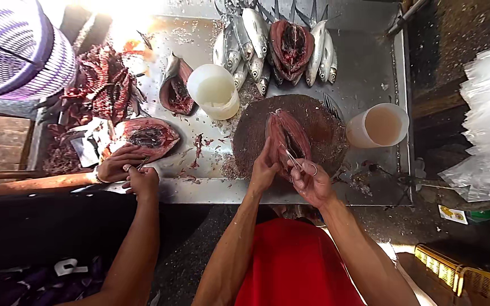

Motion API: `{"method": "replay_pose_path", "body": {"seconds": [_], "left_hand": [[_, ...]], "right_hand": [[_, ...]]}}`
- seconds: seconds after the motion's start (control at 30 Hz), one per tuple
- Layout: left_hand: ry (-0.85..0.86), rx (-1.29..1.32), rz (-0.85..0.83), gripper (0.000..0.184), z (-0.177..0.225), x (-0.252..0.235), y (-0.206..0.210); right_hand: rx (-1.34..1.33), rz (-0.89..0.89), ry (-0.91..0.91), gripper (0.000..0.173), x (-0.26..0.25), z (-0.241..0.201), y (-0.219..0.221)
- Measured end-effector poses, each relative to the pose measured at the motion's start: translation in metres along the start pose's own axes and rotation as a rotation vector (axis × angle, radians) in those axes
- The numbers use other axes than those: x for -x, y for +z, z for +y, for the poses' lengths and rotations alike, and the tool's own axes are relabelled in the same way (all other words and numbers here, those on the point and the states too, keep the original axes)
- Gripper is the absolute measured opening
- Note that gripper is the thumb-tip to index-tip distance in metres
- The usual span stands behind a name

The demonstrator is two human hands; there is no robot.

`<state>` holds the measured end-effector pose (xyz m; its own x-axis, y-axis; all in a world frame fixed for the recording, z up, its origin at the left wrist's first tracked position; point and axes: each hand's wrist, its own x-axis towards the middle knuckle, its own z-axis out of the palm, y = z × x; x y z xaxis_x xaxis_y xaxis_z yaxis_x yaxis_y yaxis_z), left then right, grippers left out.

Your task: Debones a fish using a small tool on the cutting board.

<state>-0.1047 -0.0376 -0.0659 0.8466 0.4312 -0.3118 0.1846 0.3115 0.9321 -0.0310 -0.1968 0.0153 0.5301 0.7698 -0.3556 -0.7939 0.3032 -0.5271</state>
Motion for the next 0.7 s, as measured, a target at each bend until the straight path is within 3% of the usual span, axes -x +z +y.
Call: {"method": "replay_pose_path", "body": {"seconds": [0.03, 0.17, 0.27, 0.4, 0.7], "left_hand": [[-0.002, -0.004, 0.012, 0.094, 0.0, 0.0, 0.002], [-0.065, -0.07, 0.12, 0.094, 0.005, -0.005, 0.001], [-0.088, -0.12, 0.212, 0.087, 0.011, -0.017, -0.004], [-0.052, -0.155, 0.134, 0.082, 0.018, -0.013, -0.006], [-0.018, -0.298, 0.062, 0.081, 0.018, -0.006, -0.007]], "right_hand": [[0.018, -0.029, -0.049, 0.03, 0.005, -0.003, 0.006], [0.57, -0.033, -0.165, 0.038, 0.025, -0.007, 0.021], [0.769, -0.031, -0.068, 0.045, 0.029, 0.001, 0.008], [0.802, -0.041, 0.064, 0.042, 0.021, 0.016, -0.013], [0.762, 0.031, 0.113, 0.038, -0.017, 0.018, -0.016]]}}
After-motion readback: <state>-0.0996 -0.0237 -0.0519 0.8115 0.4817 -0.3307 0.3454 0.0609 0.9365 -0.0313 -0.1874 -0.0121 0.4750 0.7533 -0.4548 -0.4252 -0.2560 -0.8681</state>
